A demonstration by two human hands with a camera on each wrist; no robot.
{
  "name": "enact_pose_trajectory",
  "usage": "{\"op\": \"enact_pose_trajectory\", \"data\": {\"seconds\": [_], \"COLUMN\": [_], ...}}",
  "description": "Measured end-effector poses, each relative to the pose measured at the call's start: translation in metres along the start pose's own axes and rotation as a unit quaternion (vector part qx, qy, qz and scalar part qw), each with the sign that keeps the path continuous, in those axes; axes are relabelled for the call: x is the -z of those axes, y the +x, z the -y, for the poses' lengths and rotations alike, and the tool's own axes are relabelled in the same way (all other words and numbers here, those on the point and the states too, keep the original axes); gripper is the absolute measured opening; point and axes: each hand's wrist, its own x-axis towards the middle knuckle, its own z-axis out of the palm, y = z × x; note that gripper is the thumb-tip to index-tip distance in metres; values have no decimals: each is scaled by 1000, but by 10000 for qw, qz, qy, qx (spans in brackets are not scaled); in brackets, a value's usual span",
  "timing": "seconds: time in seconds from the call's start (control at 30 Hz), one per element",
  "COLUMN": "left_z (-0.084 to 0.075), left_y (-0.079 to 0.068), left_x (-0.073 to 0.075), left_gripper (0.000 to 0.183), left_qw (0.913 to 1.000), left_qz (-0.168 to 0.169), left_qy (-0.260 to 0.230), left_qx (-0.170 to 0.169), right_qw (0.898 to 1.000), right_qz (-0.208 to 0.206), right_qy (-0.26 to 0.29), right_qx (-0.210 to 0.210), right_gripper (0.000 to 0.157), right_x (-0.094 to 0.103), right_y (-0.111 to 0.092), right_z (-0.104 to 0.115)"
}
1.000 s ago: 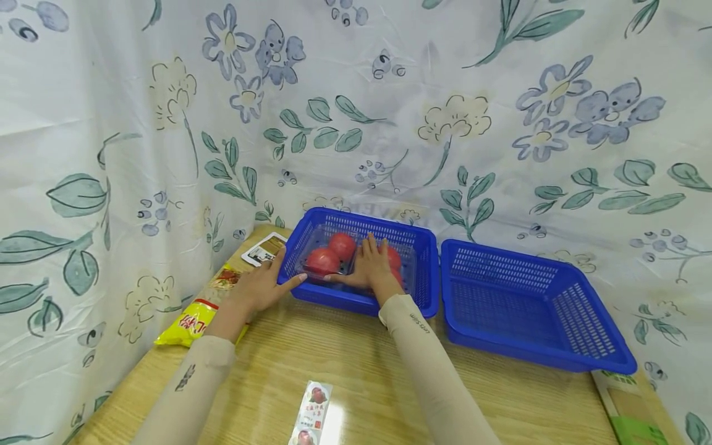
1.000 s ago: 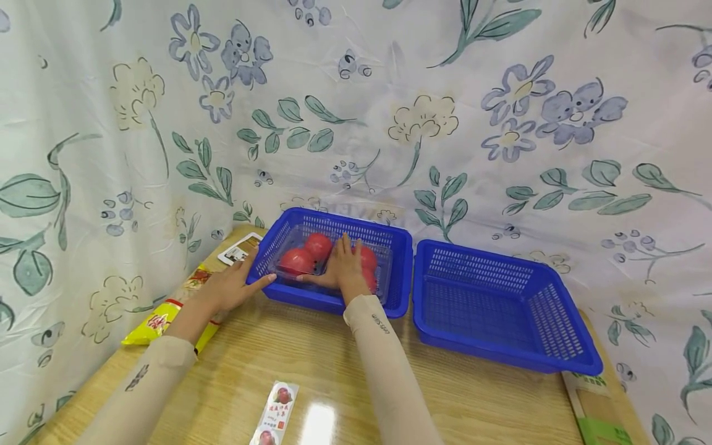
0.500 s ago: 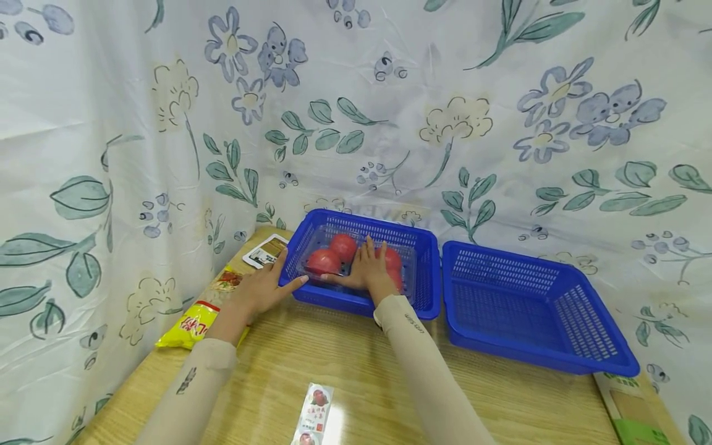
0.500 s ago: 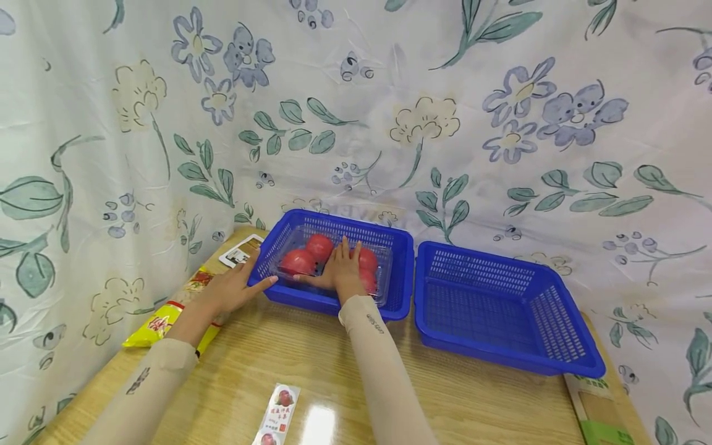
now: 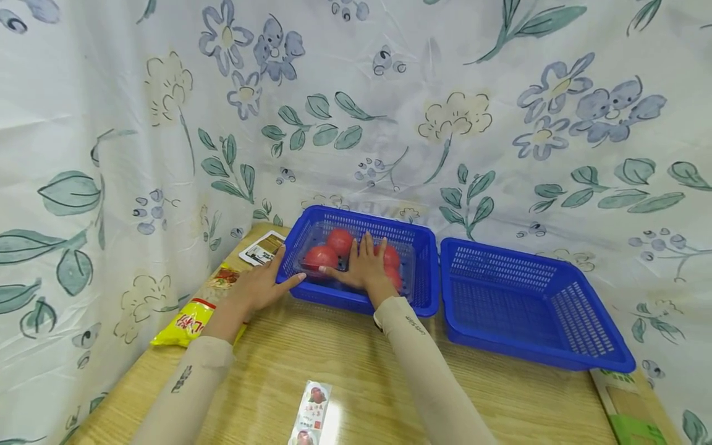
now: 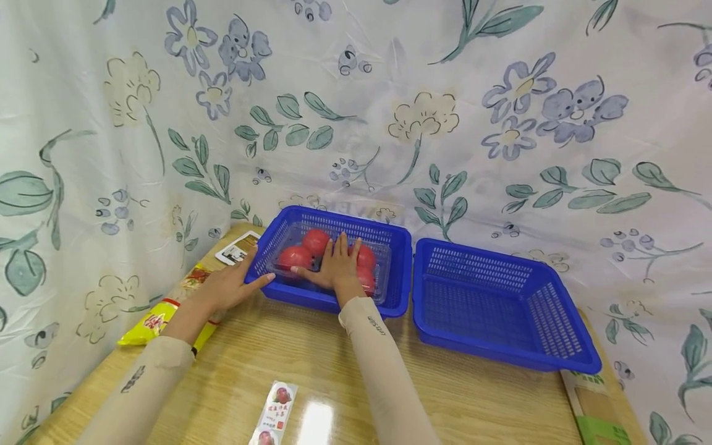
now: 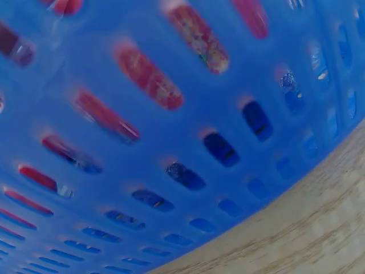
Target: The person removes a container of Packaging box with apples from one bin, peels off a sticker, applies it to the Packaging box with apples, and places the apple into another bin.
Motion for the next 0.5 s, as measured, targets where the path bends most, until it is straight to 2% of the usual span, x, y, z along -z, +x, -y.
{"op": "enact_pose_trajectory", "data": {"seconds": [0.2, 0.5], "left_z": [1, -1], "left_y": [0, -1], "left_x": [2, 2], "left_gripper": [100, 99], "left_qw": [9999, 9998], "left_qz": [-8, -30], "left_qy": [131, 150], "left_qx": [-47, -95], "right_qw": [9991, 9961], "right_qz": [-310, -557], "right_qy": [270, 682], "right_qx": [-39, 48], "right_gripper": [116, 114], "right_x": [1, 7], "right_y": [0, -2], "right_z": [1, 2]}}
